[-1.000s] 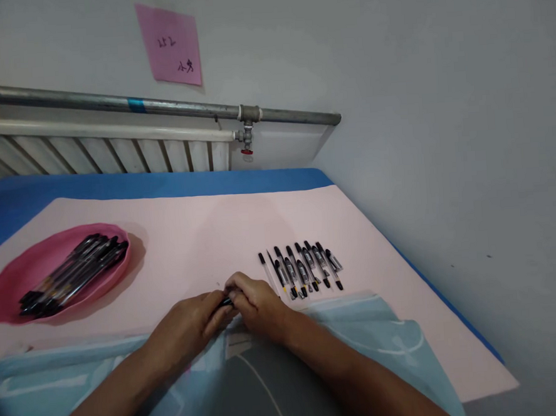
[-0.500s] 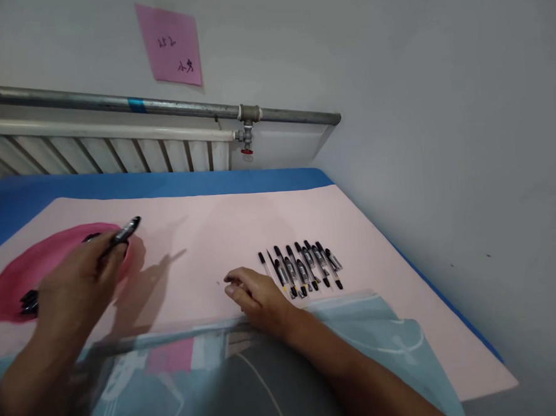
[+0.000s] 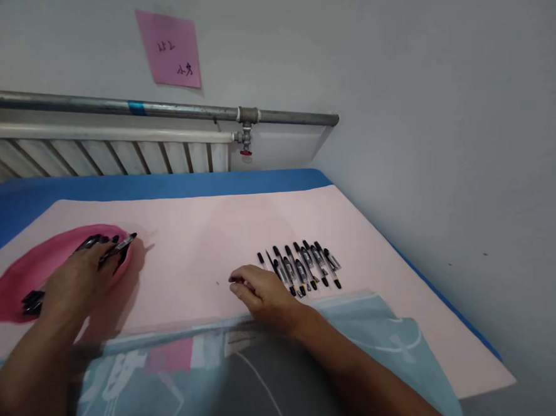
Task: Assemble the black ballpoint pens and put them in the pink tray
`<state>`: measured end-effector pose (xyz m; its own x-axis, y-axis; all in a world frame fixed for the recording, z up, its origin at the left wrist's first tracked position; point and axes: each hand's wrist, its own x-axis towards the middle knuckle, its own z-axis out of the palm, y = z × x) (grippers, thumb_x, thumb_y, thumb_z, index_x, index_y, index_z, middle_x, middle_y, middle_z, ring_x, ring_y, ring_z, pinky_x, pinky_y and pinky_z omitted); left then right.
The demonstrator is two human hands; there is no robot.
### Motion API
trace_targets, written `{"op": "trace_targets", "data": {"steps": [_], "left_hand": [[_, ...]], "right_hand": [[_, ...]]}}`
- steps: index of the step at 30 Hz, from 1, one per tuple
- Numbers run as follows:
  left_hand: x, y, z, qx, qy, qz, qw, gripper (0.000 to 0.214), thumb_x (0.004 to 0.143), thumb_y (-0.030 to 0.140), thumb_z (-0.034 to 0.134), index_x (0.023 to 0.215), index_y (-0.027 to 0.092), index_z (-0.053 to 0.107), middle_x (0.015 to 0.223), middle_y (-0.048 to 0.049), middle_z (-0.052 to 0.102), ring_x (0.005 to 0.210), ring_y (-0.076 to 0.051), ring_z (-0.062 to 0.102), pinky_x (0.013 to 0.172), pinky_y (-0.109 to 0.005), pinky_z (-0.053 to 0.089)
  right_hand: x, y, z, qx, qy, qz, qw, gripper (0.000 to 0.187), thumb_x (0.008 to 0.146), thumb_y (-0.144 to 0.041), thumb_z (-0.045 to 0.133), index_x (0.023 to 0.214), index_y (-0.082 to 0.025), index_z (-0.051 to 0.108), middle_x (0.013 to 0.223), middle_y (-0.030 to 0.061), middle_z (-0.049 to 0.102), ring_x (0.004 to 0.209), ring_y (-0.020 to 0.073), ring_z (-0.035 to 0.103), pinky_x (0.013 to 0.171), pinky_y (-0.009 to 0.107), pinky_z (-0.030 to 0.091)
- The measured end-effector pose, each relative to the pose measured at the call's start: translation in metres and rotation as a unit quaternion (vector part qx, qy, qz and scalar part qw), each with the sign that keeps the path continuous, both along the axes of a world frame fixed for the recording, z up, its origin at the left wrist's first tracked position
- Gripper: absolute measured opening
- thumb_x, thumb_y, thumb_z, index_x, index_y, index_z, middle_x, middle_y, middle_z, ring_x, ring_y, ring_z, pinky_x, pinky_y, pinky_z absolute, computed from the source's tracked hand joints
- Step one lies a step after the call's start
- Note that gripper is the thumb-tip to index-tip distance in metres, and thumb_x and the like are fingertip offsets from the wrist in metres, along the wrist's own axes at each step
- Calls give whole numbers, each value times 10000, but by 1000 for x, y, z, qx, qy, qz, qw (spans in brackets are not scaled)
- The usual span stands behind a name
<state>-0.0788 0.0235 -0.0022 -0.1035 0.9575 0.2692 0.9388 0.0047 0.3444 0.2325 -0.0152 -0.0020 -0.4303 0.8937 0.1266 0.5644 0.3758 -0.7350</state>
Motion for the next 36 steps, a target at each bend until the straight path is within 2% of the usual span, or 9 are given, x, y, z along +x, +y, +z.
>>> {"op": "trace_targets", "data": {"steps": [4, 10, 14, 18, 22, 26, 30, 33, 36], "left_hand": [[3, -2, 5, -59, 142, 40, 987, 356, 873, 360, 293, 979, 164, 571, 846, -74, 580, 771, -265, 563, 594, -325, 378], [4, -4, 8, -35, 148, 54, 987, 403, 877, 392, 301, 999, 134, 586, 905, -106, 597, 839, -282, 563, 624, -334, 410], [18, -7, 10, 55, 126, 68, 988, 383, 870, 361, 344, 995, 105, 600, 926, -122, 604, 899, -268, 547, 746, -353, 426], [54, -17, 5, 128, 25, -25, 991, 285, 854, 294, 391, 987, 144, 593, 871, -76, 621, 851, -210, 553, 786, -322, 428], [95, -31, -5, 59, -120, -166, 977, 243, 846, 280, 406, 979, 179, 583, 877, -47, 638, 799, -161, 574, 742, -274, 444], [122, -43, -9, -86, -268, -216, 935, 233, 832, 313, 427, 927, 195, 604, 877, -32, 654, 796, -154, 590, 719, -267, 448], [131, -48, -5, -235, -436, -165, 853, 316, 813, 422, 436, 953, 181, 585, 781, -34, 637, 670, -151, 579, 586, -261, 456], [131, -48, 0, -274, -516, -140, 800, 287, 795, 432, 456, 841, 169, 565, 767, -27, 612, 618, -123, 551, 578, -255, 457], [130, -47, 3, -287, -544, -129, 778, 256, 777, 419, 489, 768, 169, 544, 751, -16, 610, 607, -109, 544, 609, -260, 460]], "right_hand": [[9, 5, 4, 37, -13, -43, 998, 152, 844, -249, 459, 900, -188, 587, 803, 41, 609, 722, 148, 544, 655, 264, 394], [31, 17, 13, 89, -65, -142, 984, 143, 839, -238, 433, 829, -186, 566, 801, 40, 604, 732, 157, 536, 659, 265, 367], [36, 17, 18, 39, -173, -136, 975, 143, 812, -205, 427, 723, -183, 536, 714, 23, 573, 636, 140, 493, 569, 250, 292], [30, 11, 16, 0, -285, -105, 953, 103, 773, -166, 447, 707, -170, 526, 692, 38, 558, 589, 134, 452, 530, 259, 209], [23, 8, 7, -4, -345, -90, 934, 136, 737, -124, 443, 828, -157, 539, 776, 68, 588, 639, 150, 473, 534, 266, 190], [14, 5, 5, -6, -291, -92, 952, 186, 715, -115, 449, 878, -161, 526, 720, 31, 574, 602, 127, 460, 528, 243, 217], [-2, -4, 9, -22, -145, -75, 986, 159, 704, -110, 464, 842, -172, 513, 654, -16, 527, 561, 99, 432, 528, 206, 271], [-12, -12, 8, -9, -66, -7, 998, 145, 684, -86, 476, 800, -169, 498, 630, -34, 491, 553, 87, 419, 543, 192, 306], [-15, -17, 4, -9, -22, 14, 1000, 127, 697, -86, 488, 789, -175, 490, 632, -43, 483, 546, 80, 414, 541, 184, 321]]}}
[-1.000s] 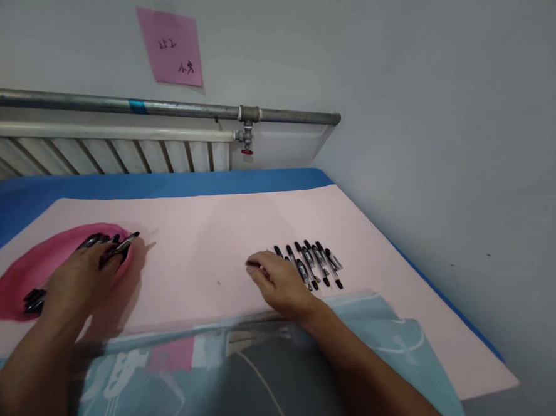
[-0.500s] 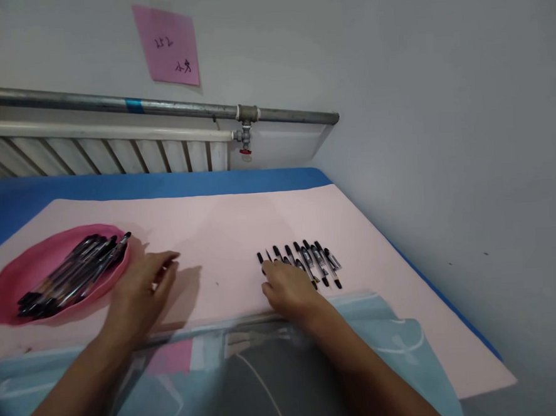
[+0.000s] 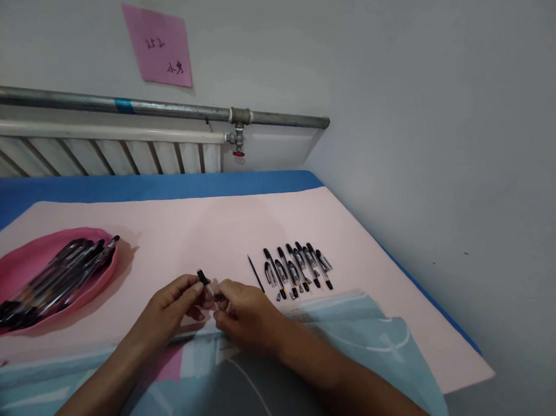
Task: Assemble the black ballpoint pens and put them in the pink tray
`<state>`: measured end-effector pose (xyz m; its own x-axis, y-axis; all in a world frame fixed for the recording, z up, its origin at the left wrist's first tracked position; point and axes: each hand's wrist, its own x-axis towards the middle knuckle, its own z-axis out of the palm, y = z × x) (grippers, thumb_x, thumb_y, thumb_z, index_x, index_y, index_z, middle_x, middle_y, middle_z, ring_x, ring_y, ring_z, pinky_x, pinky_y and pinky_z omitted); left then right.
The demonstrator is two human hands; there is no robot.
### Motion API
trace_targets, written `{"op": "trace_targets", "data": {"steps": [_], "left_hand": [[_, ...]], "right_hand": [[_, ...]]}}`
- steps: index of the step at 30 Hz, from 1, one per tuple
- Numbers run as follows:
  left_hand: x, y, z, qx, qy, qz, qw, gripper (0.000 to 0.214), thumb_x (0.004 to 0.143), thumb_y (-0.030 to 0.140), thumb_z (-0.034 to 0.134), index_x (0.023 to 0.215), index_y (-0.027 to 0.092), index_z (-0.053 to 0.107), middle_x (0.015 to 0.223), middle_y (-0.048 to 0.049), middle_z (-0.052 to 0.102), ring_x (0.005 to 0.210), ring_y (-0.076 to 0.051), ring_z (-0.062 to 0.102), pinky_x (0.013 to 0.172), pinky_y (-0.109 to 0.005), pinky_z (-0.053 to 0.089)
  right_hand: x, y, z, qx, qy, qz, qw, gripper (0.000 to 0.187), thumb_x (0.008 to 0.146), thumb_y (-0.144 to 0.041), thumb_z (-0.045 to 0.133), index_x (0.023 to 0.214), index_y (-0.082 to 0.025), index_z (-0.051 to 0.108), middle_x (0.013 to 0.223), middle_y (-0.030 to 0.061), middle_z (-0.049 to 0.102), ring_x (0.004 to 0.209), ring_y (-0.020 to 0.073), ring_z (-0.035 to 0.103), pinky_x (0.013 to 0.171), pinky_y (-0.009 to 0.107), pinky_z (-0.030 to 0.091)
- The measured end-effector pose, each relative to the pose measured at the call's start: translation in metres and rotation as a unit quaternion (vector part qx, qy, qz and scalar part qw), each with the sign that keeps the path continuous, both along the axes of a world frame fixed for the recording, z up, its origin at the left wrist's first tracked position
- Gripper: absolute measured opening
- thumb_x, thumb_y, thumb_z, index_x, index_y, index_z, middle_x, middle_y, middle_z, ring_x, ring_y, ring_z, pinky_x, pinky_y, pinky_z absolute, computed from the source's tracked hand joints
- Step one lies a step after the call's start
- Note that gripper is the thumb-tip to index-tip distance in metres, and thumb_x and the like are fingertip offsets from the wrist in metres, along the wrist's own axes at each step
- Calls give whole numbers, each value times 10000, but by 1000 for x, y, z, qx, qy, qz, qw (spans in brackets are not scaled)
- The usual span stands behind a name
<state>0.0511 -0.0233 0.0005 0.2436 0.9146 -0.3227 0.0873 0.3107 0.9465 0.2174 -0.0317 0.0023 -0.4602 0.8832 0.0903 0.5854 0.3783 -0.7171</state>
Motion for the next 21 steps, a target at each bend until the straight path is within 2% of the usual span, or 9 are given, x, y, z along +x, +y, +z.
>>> {"op": "trace_targets", "data": {"steps": [6, 8, 10, 13, 17, 21], "left_hand": [[1, 2, -1, -4, -41, 6, 999, 244, 760, 402, 539, 727, 160, 542, 702, 0, 608, 598, -100, 556, 611, -242, 450], [1, 3, -1, 3, -67, 28, 997, 248, 755, 395, 551, 708, 152, 540, 694, -7, 616, 610, -104, 574, 612, -238, 458], [-1, 3, -2, -10, -95, 57, 994, 250, 750, 399, 558, 723, 151, 540, 690, -12, 622, 614, -119, 596, 582, -238, 465], [-3, 4, -3, -28, -116, 79, 990, 264, 735, 417, 563, 792, 159, 547, 578, 16, 583, 498, -122, 571, 471, -235, 445], [0, 3, -4, -38, -122, 69, 989, 283, 693, 427, 594, 789, 165, 543, 496, 53, 510, 402, -95, 490, 393, -215, 399], [4, 0, -2, -48, -115, 52, 991, 275, 685, 428, 609, 705, 176, 500, 503, 67, 477, 393, -72, 459, 391, -202, 385]], "right_hand": [[2, 1, 1, -9, 13, 30, 999, 119, 752, -155, 519, 870, -171, 524, 685, -29, 529, 563, 82, 441, 554, 189, 331], [7, 5, 4, 8, -16, 10, 1000, 106, 783, -204, 511, 877, -165, 540, 702, -14, 544, 585, 90, 452, 566, 199, 321], [16, 12, 8, 28, -79, -61, 995, 99, 811, -223, 476, 841, -163, 549, 692, -4, 546, 601, 102, 454, 567, 211, 297], [33, 23, 11, 40, -218, -131, 966, 109, 801, -168, 433, 808, -154, 541, 720, 21, 558, 621, 120, 455, 562, 235, 253], [42, 27, 4, 23, -348, -117, 930, 114, 768, -138, 438, 827, -152, 535, 777, 51, 588, 653, 144, 492, 554, 257, 228], [35, 21, -7, 43, -386, -93, 917, 190, 762, -108, 422, 909, -154, 533, 825, 71, 622, 673, 164, 535, 551, 265, 240]]}}
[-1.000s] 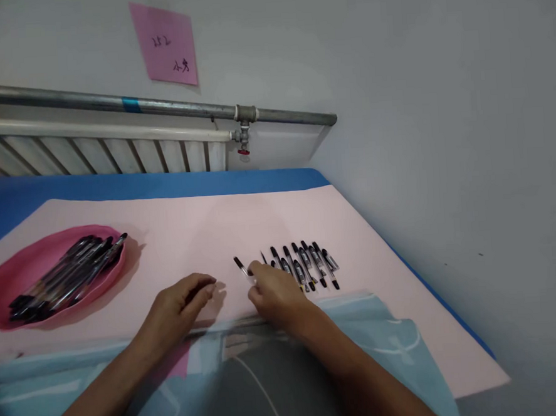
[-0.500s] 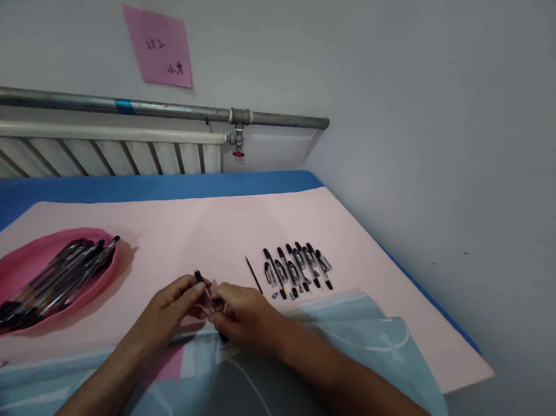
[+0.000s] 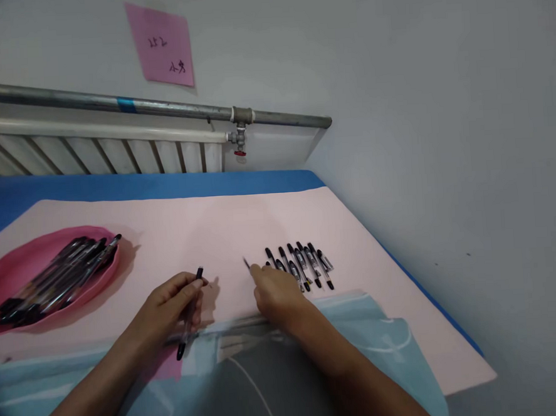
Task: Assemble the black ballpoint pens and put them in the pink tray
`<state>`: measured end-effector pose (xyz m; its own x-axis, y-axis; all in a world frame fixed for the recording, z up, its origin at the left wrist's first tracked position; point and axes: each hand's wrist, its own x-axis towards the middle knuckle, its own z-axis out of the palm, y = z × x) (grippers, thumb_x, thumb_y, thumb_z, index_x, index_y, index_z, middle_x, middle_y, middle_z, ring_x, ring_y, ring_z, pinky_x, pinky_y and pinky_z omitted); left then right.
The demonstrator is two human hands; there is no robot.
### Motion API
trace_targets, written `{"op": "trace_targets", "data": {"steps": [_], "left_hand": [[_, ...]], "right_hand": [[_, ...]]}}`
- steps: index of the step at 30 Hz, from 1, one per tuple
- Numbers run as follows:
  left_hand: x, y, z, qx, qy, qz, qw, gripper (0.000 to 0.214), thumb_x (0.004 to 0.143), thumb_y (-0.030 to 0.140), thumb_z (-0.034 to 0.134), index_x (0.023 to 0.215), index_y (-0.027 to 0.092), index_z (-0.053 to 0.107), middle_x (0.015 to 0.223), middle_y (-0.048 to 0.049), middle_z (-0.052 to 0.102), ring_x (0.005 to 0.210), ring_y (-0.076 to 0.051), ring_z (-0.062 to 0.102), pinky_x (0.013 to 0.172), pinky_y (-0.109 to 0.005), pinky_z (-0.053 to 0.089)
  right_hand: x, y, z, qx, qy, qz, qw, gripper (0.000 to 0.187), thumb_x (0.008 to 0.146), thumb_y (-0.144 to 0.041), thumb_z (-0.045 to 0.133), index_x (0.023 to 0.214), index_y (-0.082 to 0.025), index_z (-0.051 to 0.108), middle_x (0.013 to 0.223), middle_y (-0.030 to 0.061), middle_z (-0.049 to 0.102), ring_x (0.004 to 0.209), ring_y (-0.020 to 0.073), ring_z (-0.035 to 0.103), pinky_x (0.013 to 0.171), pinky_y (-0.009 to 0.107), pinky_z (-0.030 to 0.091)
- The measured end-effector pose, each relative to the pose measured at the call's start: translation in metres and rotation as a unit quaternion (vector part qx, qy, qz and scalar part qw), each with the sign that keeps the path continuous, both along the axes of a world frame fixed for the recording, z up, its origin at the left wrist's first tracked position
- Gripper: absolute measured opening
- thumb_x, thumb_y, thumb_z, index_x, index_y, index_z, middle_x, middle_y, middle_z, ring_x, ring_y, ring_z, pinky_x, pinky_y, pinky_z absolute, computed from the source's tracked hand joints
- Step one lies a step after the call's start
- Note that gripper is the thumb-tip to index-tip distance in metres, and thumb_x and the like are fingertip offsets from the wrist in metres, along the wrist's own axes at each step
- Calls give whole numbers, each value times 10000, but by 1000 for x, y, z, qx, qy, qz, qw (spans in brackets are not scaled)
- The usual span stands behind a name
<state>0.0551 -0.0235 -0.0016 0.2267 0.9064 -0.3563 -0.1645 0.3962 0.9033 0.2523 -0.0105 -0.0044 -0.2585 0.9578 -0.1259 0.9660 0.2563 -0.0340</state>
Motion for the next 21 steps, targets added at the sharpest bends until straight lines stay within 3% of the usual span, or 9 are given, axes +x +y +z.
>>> {"op": "trace_targets", "data": {"steps": [4, 7, 9, 11, 13, 14, 17, 21], "left_hand": [[2, -3, 0, 2, 12, -29, 1000, 247, 739, 410, 565, 707, 182, 477, 526, 72, 454, 403, -60, 435, 400, -194, 374], [1, -6, -2, 38, 25, -66, 997, 216, 793, 385, 508, 735, 177, 493, 516, 66, 449, 419, -60, 432, 408, -182, 349], [1, -8, -3, 59, 35, -96, 993, 209, 813, 376, 480, 779, 173, 515, 525, 60, 458, 440, -66, 443, 422, -184, 353], [0, -10, -2, 68, 47, -122, 989, 221, 821, 379, 466, 858, 173, 537, 544, 57, 467, 452, -70, 450, 431, -187, 360], [0, -11, 0, 74, 60, -142, 985, 256, 824, 388, 458, 936, 174, 543, 553, 61, 460, 446, -68, 439, 428, -186, 356], [0, -11, 1, 78, 65, -151, 983, 274, 825, 394, 454, 965, 176, 543, 550, 64, 452, 437, -66, 428, 422, -184, 349], [-1, -11, 3, 95, 83, -175, 977, 299, 831, 402, 441, 1005, 186, 554, 527, 73, 435, 413, -59, 393, 405, -176, 308], [0, -10, 4, 104, 93, -179, 974, 309, 838, 395, 432, 1045, 208, 566, 501, 82, 418, 402, -56, 344, 407, -177, 257]], "right_hand": [[-5, 0, -1, -6, 54, -19, 998, 228, 728, -112, 445, 930, -127, 550, 788, 86, 629, 671, 175, 550, 562, 262, 290], [-4, 5, 3, -5, 246, -74, 966, 280, 693, -124, 468, 960, -142, 548, 690, 25, 603, 596, 138, 537, 540, 237, 334], [-4, 7, 6, -35, 427, -123, 895, 269, 685, -141, 468, 946, -164, 529, 599, -30, 555, 468, 104, 491, 467, 219, 345], [-6, 7, 6, -90, 588, -147, 790, 182, 692, -176, 482, 873, -177, 504, 531, -61, 519, 363, 83, 429, 384, 206, 332], [-11, 5, 5, -132, 695, -142, 693, 107, 698, -202, 506, 799, -182, 477, 502, -61, 524, 334, 80, 421, 347, 200, 335], [-13, 4, 5, -140, 729, -135, 657, 93, 698, -205, 520, 772, -182, 469, 507, -52, 541, 347, 83, 442, 347, 198, 348], [-21, -1, 4, -136, 781, -122, 597, 79, 720, -198, 537, 765, -183, 475, 550, -29, 580, 407, 98, 500, 364, 202, 387], [-23, -4, 6, -97, 804, -117, 576, 64, 748, -197, 537, 793, -184, 493, 611, -14, 600, 463, 107, 537, 385, 210, 417]]}}
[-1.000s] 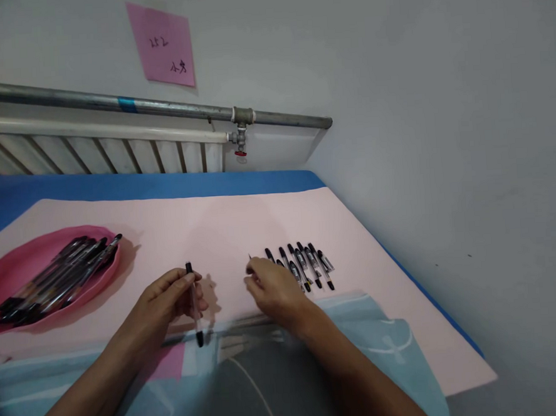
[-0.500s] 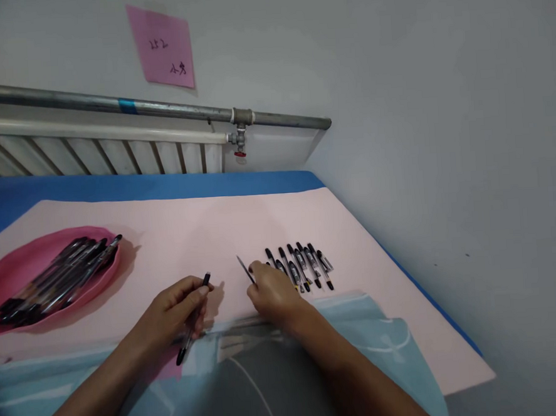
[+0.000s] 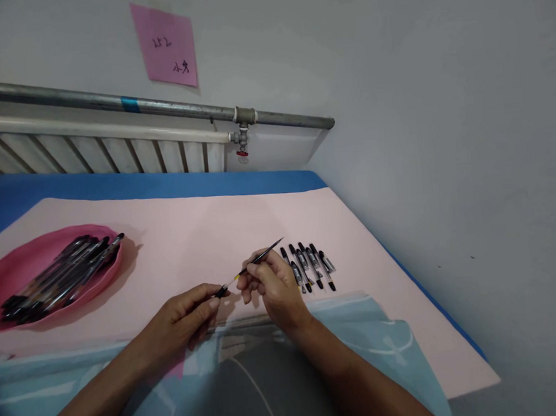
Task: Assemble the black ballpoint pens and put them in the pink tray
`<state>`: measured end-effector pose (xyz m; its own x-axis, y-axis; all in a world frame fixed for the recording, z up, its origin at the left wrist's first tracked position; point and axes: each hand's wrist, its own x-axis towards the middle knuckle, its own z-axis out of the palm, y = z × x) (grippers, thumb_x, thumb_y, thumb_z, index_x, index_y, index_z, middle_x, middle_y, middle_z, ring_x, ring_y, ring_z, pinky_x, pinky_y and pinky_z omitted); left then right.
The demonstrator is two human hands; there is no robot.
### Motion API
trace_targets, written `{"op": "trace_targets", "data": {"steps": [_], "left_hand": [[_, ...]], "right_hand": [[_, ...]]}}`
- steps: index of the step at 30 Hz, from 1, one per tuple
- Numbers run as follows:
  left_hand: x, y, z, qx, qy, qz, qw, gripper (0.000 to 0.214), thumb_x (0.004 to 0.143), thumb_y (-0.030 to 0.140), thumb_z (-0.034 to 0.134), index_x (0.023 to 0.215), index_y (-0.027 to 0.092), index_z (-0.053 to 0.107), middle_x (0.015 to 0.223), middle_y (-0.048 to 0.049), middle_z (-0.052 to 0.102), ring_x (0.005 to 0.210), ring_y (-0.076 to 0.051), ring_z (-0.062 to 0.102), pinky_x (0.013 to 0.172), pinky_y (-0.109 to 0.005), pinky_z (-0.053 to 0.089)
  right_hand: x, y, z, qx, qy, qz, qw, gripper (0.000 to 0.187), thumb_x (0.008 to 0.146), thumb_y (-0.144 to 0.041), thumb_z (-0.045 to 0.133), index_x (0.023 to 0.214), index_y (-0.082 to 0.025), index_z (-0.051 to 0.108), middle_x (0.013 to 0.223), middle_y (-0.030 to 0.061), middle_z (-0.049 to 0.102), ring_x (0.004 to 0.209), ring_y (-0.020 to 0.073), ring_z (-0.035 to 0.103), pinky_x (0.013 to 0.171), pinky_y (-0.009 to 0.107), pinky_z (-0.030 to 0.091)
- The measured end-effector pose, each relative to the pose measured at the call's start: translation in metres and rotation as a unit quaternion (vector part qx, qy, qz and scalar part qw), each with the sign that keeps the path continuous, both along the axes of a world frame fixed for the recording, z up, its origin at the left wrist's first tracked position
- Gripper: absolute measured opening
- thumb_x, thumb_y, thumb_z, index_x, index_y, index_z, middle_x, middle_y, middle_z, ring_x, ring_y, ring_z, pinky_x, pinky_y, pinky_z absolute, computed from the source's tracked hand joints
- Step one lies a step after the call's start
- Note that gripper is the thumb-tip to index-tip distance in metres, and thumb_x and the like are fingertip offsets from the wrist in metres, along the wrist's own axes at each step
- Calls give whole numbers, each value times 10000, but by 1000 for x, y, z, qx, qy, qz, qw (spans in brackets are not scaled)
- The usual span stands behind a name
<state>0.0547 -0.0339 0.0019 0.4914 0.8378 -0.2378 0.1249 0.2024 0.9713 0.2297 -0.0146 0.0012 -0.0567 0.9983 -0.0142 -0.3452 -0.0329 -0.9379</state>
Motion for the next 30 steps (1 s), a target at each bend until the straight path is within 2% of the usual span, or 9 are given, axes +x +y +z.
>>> {"op": "trace_targets", "data": {"steps": [4, 12, 21, 27, 30], "left_hand": [[0, 0, 0, 16, 8, 1, 1000, 305, 844, 383, 434, 1054, 205, 565, 529, 79, 409, 439, -57, 347, 440, -182, 267], [-2, 0, 1, 22, 17, -14, 1000, 254, 844, 379, 426, 942, 189, 562, 554, 75, 403, 463, -61, 340, 453, -188, 262], [-2, 1, 1, 24, 14, -23, 999, 262, 834, 382, 424, 889, 181, 582, 555, 62, 406, 466, -64, 330, 452, -190, 253], [-3, 2, 0, 34, 26, 19, 999, 276, 826, 411, 435, 888, 186, 583, 552, 67, 377, 473, -69, 320, 453, -189, 243], [-3, 2, 0, 39, 28, 18, 999, 271, 827, 400, 437, 903, 190, 589, 546, 67, 381, 475, -71, 317, 455, -189, 245]], "right_hand": [[3, 2, -1, 11, 7, -36, 999, 73, 745, -185, 540, 794, -184, 486, 652, -11, 606, 489, 106, 550, 381, 202, 417], [5, 1, -6, 27, -34, 11, 999, 59, 778, -179, 509, 823, -190, 473, 641, -20, 605, 455, 104, 538, 399, 219, 420], [5, -9, 3, 98, -116, 78, 985, 49, 785, -172, 502, 831, -174, 518, 606, -12, 594, 485, 110, 529, 476, 261, 440], [7, -4, 1, 76, -54, -6, 996, 29, 783, -188, 490, 810, -194, 500, 594, -22, 565, 498, 117, 527, 421, 234, 416], [9, 0, -1, 57, -48, 4, 997, 24, 785, -184, 488, 806, -193, 494, 583, -27, 565, 467, 111, 517, 396, 221, 396]]}}
